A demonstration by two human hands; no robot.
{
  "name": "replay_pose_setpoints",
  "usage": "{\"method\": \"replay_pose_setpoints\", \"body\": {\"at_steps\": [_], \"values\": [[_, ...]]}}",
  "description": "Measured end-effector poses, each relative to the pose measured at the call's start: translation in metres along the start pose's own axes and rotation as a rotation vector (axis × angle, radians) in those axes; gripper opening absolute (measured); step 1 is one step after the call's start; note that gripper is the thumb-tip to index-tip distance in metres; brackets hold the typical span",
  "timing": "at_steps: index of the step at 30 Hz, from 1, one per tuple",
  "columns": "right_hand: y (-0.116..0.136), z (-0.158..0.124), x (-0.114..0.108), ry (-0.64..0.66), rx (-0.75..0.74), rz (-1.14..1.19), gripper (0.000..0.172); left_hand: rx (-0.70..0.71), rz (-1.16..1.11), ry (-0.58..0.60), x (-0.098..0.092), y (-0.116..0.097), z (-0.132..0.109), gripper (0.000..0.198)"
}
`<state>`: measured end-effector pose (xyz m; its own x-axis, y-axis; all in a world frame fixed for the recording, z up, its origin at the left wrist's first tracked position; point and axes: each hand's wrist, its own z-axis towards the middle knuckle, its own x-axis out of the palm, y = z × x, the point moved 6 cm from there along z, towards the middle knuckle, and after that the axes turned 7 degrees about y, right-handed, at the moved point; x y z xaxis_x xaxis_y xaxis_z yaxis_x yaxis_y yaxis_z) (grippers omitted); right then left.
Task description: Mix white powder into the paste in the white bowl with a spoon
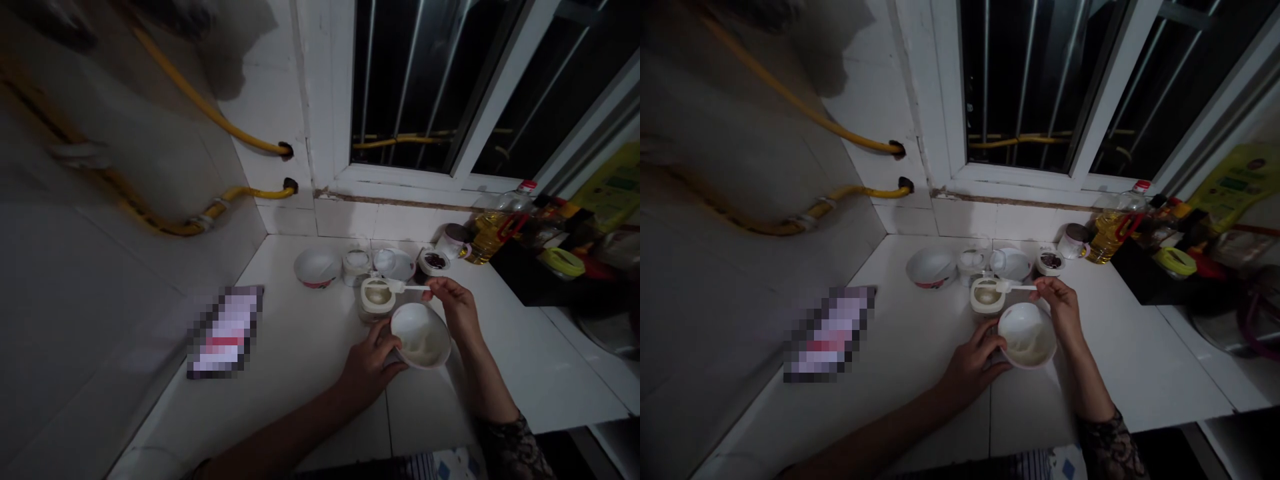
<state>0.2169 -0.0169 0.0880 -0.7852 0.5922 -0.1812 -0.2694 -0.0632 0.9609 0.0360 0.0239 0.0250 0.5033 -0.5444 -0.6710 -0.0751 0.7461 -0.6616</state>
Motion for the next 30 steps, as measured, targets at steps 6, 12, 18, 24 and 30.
{"method": "replay_pose_setpoints", "body": {"at_steps": [6, 12, 18, 24, 30], "values": [[0.035, -0.022, 0.043, 0.221, -0.662, -0.661, 0.018, 0.015, 0.002, -0.023, 0.001, 0.001, -0.001, 0.020], [0.034, -0.022, 0.028, 0.086, -0.658, -0.555, 0.015, 0.024, -0.021, -0.021, 0.001, 0.001, 0.000, 0.020], [0.008, -0.011, -0.001, -0.036, -0.151, -0.121, 0.017, -0.003, -0.017, 0.006, 0.001, 0.002, 0.000, 0.021], [0.000, -0.004, -0.025, 0.196, -0.005, -0.170, 0.019, 0.016, -0.016, -0.013, 0.000, 0.002, -0.002, 0.021], [0.004, -0.011, -0.004, 0.369, -0.144, -0.635, 0.022, 0.021, -0.027, -0.023, 0.000, 0.001, -0.002, 0.021]]}}
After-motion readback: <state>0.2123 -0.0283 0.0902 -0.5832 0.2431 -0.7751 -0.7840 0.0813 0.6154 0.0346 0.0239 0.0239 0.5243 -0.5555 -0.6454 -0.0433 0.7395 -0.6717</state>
